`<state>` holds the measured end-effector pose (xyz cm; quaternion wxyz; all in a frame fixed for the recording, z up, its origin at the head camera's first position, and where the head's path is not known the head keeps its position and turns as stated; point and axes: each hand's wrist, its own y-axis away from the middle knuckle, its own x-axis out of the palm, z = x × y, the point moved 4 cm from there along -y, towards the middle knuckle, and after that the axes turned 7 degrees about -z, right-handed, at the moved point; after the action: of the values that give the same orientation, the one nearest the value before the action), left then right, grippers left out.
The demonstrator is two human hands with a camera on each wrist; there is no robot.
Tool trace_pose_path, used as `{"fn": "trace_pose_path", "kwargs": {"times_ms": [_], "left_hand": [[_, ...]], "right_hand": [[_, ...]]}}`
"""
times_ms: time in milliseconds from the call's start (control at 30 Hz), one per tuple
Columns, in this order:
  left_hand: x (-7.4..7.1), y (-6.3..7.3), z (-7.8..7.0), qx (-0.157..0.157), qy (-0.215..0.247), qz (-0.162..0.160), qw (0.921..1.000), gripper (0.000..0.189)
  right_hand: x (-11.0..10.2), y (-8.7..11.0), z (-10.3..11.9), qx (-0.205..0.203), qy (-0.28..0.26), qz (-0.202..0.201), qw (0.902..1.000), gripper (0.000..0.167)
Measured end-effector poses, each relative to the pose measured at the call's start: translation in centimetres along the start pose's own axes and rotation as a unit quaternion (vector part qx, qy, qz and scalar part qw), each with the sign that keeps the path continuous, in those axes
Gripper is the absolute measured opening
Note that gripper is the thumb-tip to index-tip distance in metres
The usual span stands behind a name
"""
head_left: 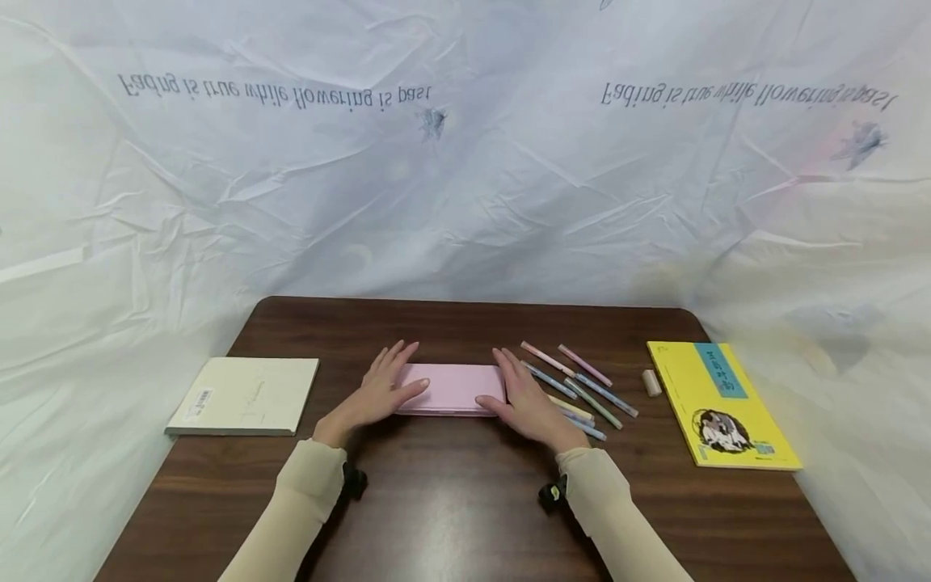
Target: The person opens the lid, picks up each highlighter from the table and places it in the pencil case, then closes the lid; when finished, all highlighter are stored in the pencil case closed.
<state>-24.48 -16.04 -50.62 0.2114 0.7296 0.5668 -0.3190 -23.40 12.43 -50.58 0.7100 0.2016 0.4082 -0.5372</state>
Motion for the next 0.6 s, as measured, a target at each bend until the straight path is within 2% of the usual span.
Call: {"fn": "trace_pose_path", "kwargs": {"times_ms": [167,300,600], "left_hand": [[0.5,0.9,0.3,-0.016,0.013,0.007,0.9998,0.102],[0.5,1.0,0.9,-0.011,0.028,0.003,0.9995,0.11],[0.7,1.0,2.6,-0.013,0.105,0.007,0.9944,0.12]], "right_hand": [[0.9,0.5,-0.3,0.009,-0.006,0.012,0.9999,0.106],[1.5,0.3,-0.4,0.002,-0.008,0.022,0.9997,0.112],[1.9,0.0,-0.8,-0.002,-0.015,0.031,0.9994,0.109]]}}
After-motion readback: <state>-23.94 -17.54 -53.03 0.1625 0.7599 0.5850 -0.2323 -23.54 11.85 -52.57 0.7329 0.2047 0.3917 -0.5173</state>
